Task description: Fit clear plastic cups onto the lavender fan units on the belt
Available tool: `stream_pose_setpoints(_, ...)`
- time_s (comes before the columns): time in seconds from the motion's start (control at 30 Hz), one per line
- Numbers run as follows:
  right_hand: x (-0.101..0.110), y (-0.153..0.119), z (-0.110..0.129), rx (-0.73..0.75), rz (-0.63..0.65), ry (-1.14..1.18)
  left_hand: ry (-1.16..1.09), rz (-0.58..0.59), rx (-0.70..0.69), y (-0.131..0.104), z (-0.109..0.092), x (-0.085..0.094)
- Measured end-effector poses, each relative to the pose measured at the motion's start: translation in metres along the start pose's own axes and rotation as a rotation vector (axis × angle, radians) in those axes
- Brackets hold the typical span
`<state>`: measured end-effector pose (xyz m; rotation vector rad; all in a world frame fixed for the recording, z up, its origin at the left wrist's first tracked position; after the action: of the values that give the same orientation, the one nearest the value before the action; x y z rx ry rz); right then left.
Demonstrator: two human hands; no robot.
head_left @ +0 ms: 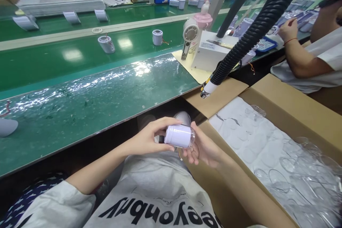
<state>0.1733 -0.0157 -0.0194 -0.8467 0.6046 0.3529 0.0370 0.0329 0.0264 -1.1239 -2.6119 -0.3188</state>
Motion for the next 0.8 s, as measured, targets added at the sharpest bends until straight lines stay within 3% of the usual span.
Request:
stream_pose_setpoints(0.1,0.003,0.0,0.002,0.111,0.03,-0.113,-0.058,-0.009,0.105,-0.001,-0.001,-0.001)
stream_pose_setpoints(0.23,0.003,-0.02,0.03,0.75,-0.057,-0.594,-0.208,-0.026,0.189,-0.005,0.002,-0.002)
stream_pose_setpoints(0.3,-0.008,-0.035,0.037,1.042,-0.024,-0.91,-0.263,-0.011,0.225,-0.007,0.005,-0.003)
stream_pose_setpoints(0.33,-0.013,-0.04,0.037,1.12,0.018,-1.024,-0.28,0.005,0.245,-0.008,0.006,-0.004)
stream_pose_setpoints(0.4,-0.016,-0.042,0.036,1.117,0.081,-1.069,-0.273,0.036,0.269,-0.009,0.008,-0.005)
stream_pose_setpoints(0.53,-0.003,-0.029,0.031,0.792,0.085,-0.594,-0.217,0.042,0.162,-0.007,0.002,-0.003)
stream_pose_setpoints(0.6,0.001,-0.027,0.027,0.709,0.097,-0.424,-0.281,0.064,0.135,-0.007,0.001,-0.004)
stream_pose_setpoints(0.8,0.009,-0.02,0.019,0.566,-0.015,-0.451,-0.423,0.143,0.26,-0.012,0.017,-0.011)
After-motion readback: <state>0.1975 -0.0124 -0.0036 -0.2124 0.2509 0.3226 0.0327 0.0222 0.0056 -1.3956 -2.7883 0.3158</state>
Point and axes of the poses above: each hand's wrist, its own y-axis towards the middle knuckle, its own x-axis out of the back of the hand, z = x × y, the point moved 6 cm from there along y, towards the middle knuckle, and after that the axes turned 13 degrees about y, right-handed, at the moved point
